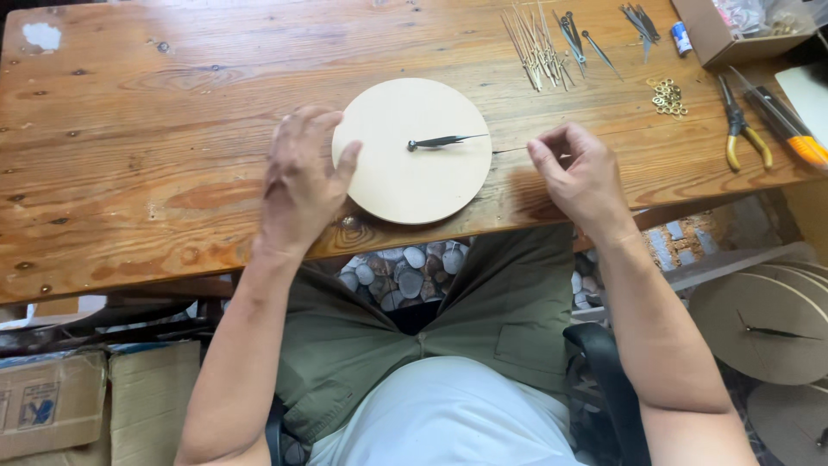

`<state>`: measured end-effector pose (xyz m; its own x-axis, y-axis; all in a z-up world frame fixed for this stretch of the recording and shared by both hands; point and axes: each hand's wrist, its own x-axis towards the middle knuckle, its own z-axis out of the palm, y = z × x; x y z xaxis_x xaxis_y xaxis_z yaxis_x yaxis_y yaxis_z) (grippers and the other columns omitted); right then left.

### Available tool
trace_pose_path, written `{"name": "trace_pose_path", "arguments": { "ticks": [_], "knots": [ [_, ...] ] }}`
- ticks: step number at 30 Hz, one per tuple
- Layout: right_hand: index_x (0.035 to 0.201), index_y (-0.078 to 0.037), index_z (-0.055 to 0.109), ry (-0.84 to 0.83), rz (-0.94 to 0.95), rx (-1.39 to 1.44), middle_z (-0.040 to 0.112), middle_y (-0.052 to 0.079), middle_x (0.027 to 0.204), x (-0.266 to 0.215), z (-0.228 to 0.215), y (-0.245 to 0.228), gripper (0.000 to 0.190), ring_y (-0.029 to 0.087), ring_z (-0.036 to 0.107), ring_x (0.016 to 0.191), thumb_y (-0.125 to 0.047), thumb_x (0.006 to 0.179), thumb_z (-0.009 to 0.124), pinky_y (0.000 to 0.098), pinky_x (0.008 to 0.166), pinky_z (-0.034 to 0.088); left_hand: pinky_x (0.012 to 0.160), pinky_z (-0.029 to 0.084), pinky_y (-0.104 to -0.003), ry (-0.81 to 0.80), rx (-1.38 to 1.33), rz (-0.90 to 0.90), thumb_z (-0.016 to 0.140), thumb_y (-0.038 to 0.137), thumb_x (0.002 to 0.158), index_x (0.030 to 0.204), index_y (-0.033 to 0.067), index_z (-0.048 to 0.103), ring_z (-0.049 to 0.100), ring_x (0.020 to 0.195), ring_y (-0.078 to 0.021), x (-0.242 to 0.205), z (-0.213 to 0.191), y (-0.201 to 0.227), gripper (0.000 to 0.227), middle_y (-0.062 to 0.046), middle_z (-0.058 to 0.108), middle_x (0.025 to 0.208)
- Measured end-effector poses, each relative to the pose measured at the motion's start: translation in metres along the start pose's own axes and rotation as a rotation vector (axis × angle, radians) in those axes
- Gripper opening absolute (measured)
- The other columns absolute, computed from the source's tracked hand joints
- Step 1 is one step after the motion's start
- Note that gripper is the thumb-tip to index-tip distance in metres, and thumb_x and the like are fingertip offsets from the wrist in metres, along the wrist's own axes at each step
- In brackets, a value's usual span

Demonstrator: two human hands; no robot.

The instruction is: The person attaches a red second hand to the center of a round wooden clock face. They carefully align the hand with the central mechanism and press it down to secure it in place.

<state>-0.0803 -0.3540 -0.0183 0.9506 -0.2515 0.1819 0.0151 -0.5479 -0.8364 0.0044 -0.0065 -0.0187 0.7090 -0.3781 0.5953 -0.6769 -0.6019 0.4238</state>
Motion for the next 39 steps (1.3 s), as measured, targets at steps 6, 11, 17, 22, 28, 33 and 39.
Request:
{"name": "trace_pose_path", "arguments": {
  "ticks": [6, 11, 17, 22, 28, 33, 39],
  "knots": [
    [0.107, -0.006, 0.073, 0.205, -0.184, -0.339, 0.059, 0.011, 0.066, 0.015, -0.036, 0.048, 0.014, 0.029, 0.061, 0.063, -0.018, 0.111, 0.069, 0.04, 0.062, 0.049, 0.109, 0.042, -0.056, 0.0, 0.137, -0.143, 0.069, 0.032, 0.106, 0.134, -0.0044, 0.059, 0.059, 0.124, -0.0466, -0.043, -0.033, -0.018, 0.047, -0.024, 0.058, 0.127],
    [0.109, -0.008, 0.072, 0.245, -0.314, -0.471, 0.058, 0.008, 0.067, 0.012, -0.027, 0.053, 0.007, 0.03, 0.065, 0.066, -0.014, 0.105, 0.071, 0.0399, 0.064, 0.052, 0.106, 0.044, -0.056, 0.013, 0.116, -0.161, 0.067, 0.034, 0.107, 0.136, -0.0033, 0.059, 0.06, 0.123, -0.0465, -0.044, -0.031, -0.014, 0.048, -0.024, 0.059, 0.128],
    [0.104, -0.01, 0.071, 0.304, -0.408, -0.557, 0.058, 0.007, 0.067, 0.012, -0.025, 0.052, 0.008, 0.031, 0.067, 0.067, -0.018, 0.103, 0.071, 0.0405, 0.062, 0.054, 0.107, 0.043, -0.054, 0.0, 0.145, -0.105, 0.067, 0.032, 0.109, 0.132, -0.0021, 0.063, 0.061, 0.122, -0.0437, -0.044, -0.029, -0.023, 0.042, -0.021, 0.061, 0.126],
    [0.1, -0.011, 0.069, 0.325, -0.403, -0.543, 0.057, 0.007, 0.067, 0.014, -0.026, 0.053, 0.009, 0.031, 0.068, 0.067, -0.02, 0.102, 0.071, 0.0405, 0.062, 0.055, 0.106, 0.044, -0.053, 0.01, 0.161, -0.067, 0.07, 0.031, 0.108, 0.131, -0.0016, 0.065, 0.062, 0.122, -0.0423, -0.044, -0.027, -0.029, 0.04, -0.02, 0.062, 0.126],
    [0.098, -0.011, 0.069, 0.315, -0.399, -0.516, 0.058, 0.006, 0.067, 0.011, -0.026, 0.059, 0.01, 0.032, 0.069, 0.068, -0.019, 0.103, 0.072, 0.0415, 0.062, 0.055, 0.106, 0.045, -0.051, 0.006, 0.176, -0.06, 0.07, 0.034, 0.108, 0.13, 0.0008, 0.066, 0.062, 0.121, -0.0388, -0.05, -0.026, -0.028, 0.04, -0.017, 0.063, 0.124],
    [0.1, -0.009, 0.07, 0.31, -0.418, -0.529, 0.059, 0.009, 0.069, 0.02, -0.027, 0.064, 0.01, 0.035, 0.069, 0.071, -0.017, 0.103, 0.074, 0.0431, 0.066, 0.055, 0.104, 0.045, -0.051, 0.023, 0.15, -0.059, 0.069, 0.033, 0.108, 0.129, -0.0015, 0.065, 0.062, 0.118, -0.0407, -0.043, -0.028, -0.023, 0.041, -0.019, 0.062, 0.12],
    [0.101, -0.009, 0.071, 0.282, -0.361, -0.48, 0.061, 0.009, 0.07, 0.017, -0.029, 0.065, 0.011, 0.034, 0.069, 0.073, -0.019, 0.103, 0.074, 0.0431, 0.069, 0.055, 0.104, 0.044, -0.052, 0.038, 0.172, -0.088, 0.071, 0.036, 0.104, 0.128, 0.0001, 0.065, 0.061, 0.12, -0.0407, -0.048, -0.023, -0.025, 0.044, -0.019, 0.062, 0.121]
  ]
}}
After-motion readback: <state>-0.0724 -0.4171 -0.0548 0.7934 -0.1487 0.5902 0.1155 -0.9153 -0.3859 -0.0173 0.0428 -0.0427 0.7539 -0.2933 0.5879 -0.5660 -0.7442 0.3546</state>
